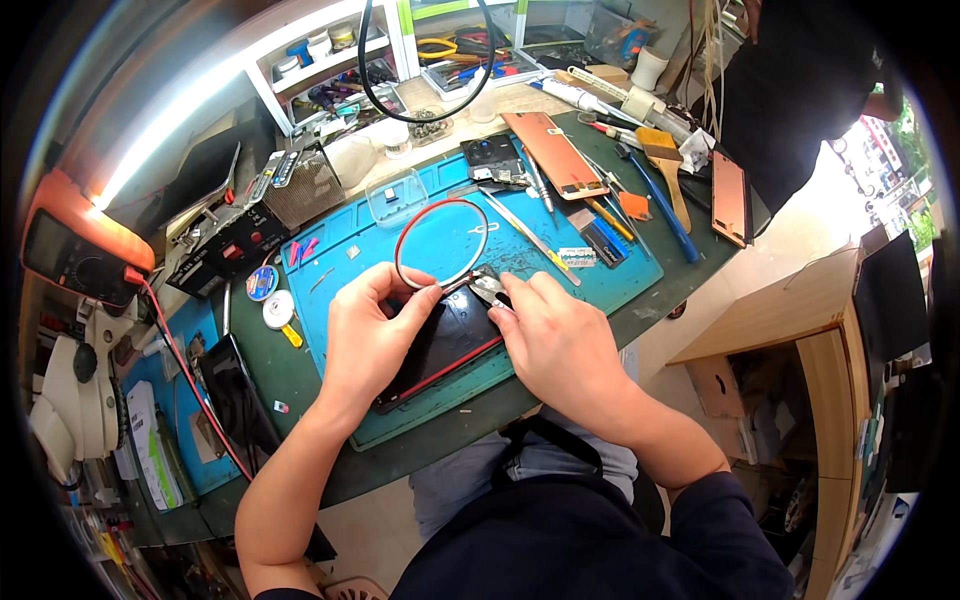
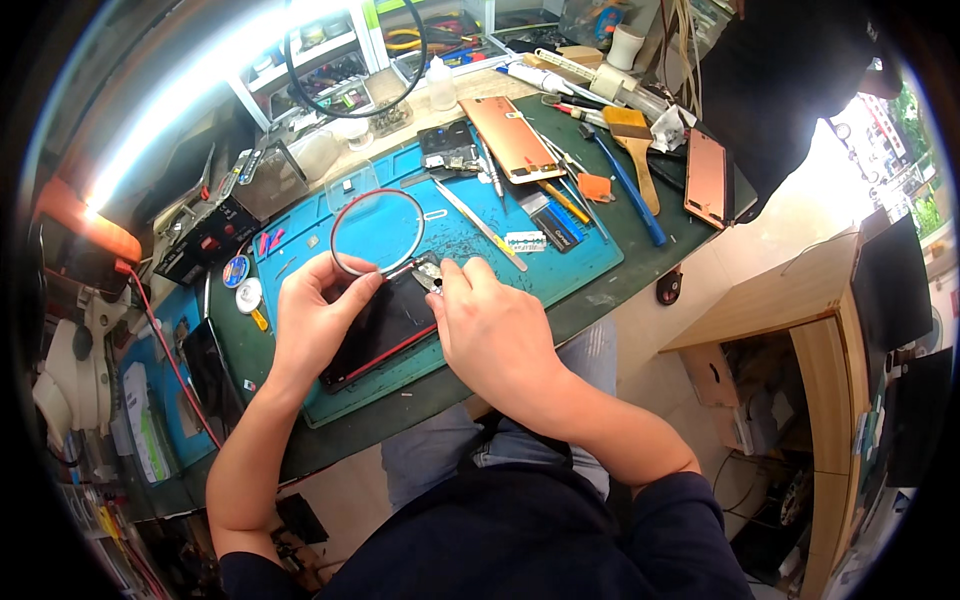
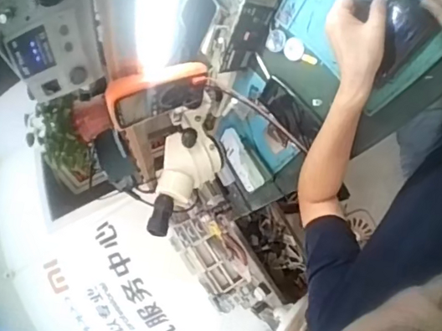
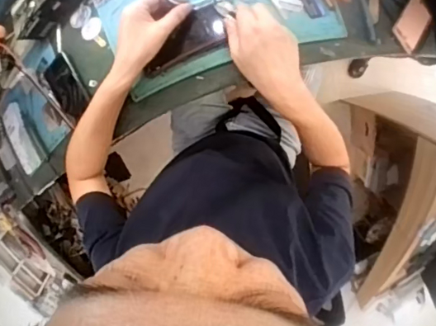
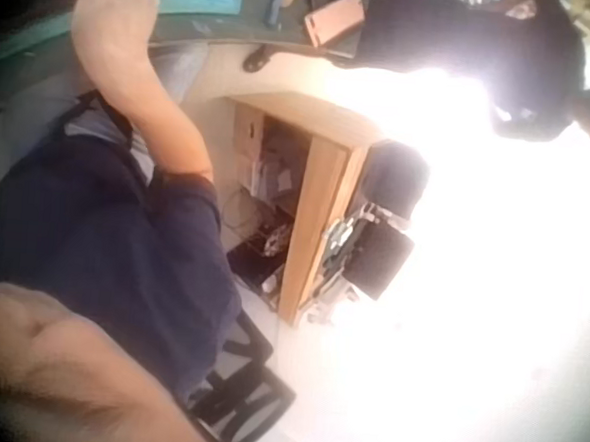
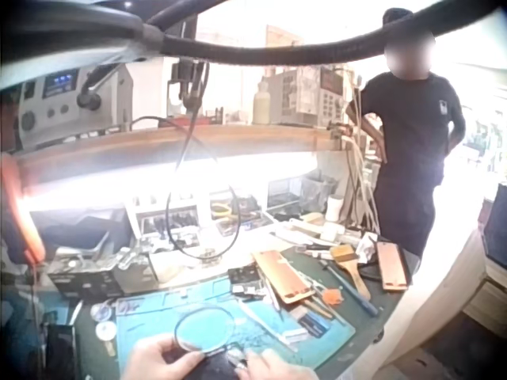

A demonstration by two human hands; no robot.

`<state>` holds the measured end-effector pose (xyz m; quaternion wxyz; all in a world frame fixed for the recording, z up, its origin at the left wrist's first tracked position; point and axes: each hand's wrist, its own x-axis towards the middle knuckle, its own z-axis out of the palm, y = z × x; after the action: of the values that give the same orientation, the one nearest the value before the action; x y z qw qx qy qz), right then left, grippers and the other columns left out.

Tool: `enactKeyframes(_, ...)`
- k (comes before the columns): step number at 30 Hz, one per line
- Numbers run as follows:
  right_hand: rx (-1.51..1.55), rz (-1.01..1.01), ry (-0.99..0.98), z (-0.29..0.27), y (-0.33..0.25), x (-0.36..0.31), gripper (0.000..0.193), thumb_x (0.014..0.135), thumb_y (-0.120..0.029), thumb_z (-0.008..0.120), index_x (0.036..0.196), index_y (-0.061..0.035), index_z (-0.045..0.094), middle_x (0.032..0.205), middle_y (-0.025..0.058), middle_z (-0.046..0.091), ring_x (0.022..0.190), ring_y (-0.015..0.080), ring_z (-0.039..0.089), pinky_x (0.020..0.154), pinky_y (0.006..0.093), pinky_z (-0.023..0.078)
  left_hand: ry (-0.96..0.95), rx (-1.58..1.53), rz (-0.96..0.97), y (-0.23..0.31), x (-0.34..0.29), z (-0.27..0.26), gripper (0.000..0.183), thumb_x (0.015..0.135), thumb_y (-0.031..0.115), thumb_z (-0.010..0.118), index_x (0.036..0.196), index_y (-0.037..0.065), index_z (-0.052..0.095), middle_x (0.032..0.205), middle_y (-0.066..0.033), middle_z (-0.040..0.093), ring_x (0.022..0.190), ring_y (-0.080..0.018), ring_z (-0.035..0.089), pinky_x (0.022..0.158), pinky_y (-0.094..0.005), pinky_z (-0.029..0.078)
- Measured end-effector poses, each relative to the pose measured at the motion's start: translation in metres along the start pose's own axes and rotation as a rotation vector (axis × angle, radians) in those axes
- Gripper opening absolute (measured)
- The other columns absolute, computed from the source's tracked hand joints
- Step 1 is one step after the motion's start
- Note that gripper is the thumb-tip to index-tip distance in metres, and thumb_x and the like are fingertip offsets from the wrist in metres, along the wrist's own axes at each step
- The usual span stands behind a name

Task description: The person cleans the internal frame of a disassembled smartphone using a blue brush. They then apply a red adhesive strip along the edges of the phone's chassis using a roll of tape and tweezers. The person uses a screwdriver to adjust internal components and continues applying the adhesive strip to the remaining sides of the device.

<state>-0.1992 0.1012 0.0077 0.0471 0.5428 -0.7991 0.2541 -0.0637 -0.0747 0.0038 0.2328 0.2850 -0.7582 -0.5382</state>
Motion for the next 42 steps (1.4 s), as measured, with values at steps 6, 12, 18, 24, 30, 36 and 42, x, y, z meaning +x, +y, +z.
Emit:
enactKeyframes(6, 0.004, 0.015, -0.008, 0.002, -0.002, 0.005, 0.030, 0.105, -0.022, 0.066, 0.121, 0.0033, 0.071, 0.095, 0.0141, 0.066, 0.070, 0.0314, 0.072, 0.061, 0.0393, 0.060, -0.001, 0.005, 0.000, 0.002, -0.001, -0.001, 0.014, 0.096, 0.009, 0.080, 0.102, -0.004, 0.076, 0.084, -0.0045, 0.076, 0.076, -0.0076, 0.066, 0.070, -0.0266, 0.054)
enactKeyframes(12, -0.012, -0.001, -0.001, 0.003, -0.002, 0.005, 0.029, 0.105, -0.021, 0.067, 0.121, 0.0027, 0.072, 0.095, 0.0138, 0.066, 0.071, 0.0310, 0.072, 0.061, 0.0392, 0.060, -0.011, -0.002, 0.001, 0.001, -0.001, -0.002, 0.014, 0.098, 0.009, 0.080, 0.104, -0.003, 0.076, 0.087, -0.0028, 0.076, 0.077, -0.0059, 0.066, 0.070, -0.0243, 0.052)
enactKeyframes(18, 0.006, 0.012, -0.011, 0.004, -0.001, 0.004, 0.030, 0.104, -0.022, 0.068, 0.123, 0.0015, 0.071, 0.097, 0.0132, 0.067, 0.077, 0.0311, 0.074, 0.065, 0.0404, 0.060, 0.010, -0.059, 0.019, -0.001, 0.000, -0.001, 0.014, 0.098, 0.009, 0.079, 0.103, -0.004, 0.076, 0.089, -0.0038, 0.076, 0.079, -0.0062, 0.067, 0.072, -0.0243, 0.054)
enactKeyframes(24, 0.096, 0.089, 0.101, -0.007, 0.011, 0.014, 0.037, 0.100, -0.024, 0.074, 0.131, -0.0043, 0.069, 0.096, 0.0104, 0.068, 0.089, 0.0301, 0.073, 0.072, 0.0429, 0.059, 0.116, -0.161, 0.001, -0.001, 0.000, -0.006, 0.013, 0.100, 0.008, 0.079, 0.107, -0.002, 0.075, 0.094, -0.0017, 0.076, 0.081, -0.0048, 0.066, 0.073, -0.0223, 0.052)
enactKeyframes(30, 0.010, -0.225, -0.011, 0.004, 0.017, 0.024, 0.046, 0.085, -0.007, 0.074, 0.130, -0.0186, 0.077, 0.086, 0.0037, 0.070, 0.079, 0.0252, 0.071, 0.066, 0.0388, 0.057, 0.207, -0.190, 0.042, 0.002, 0.001, -0.014, 0.014, 0.101, 0.010, 0.079, 0.108, -0.001, 0.075, 0.096, -0.0017, 0.076, 0.084, -0.0041, 0.066, 0.075, -0.0211, 0.051)
enactKeyframes(36, 0.015, -0.126, -0.119, 0.006, 0.023, 0.032, 0.041, 0.089, -0.007, 0.070, 0.127, -0.0172, 0.079, 0.098, 0.0056, 0.078, 0.085, 0.0279, 0.074, 0.070, 0.0414, 0.059, 0.311, -0.220, 0.101, 0.014, 0.004, -0.029, 0.016, 0.101, 0.010, 0.079, 0.111, -0.002, 0.074, 0.100, -0.0039, 0.078, 0.089, -0.0057, 0.069, 0.080, -0.0220, 0.053)
enactKeyframes(42, 0.033, -0.114, -0.157, -0.011, 0.022, 0.032, 0.041, 0.095, -0.015, 0.072, 0.136, -0.0109, 0.070, 0.107, 0.0126, 0.076, 0.090, 0.0320, 0.075, 0.078, 0.0417, 0.060, 0.291, -0.178, 0.159, 0.035, -0.003, -0.055, 0.017, 0.104, 0.012, 0.074, 0.117, 0.000, 0.073, 0.112, -0.0097, 0.079, 0.104, -0.0131, 0.072, 0.095, -0.0285, 0.054)
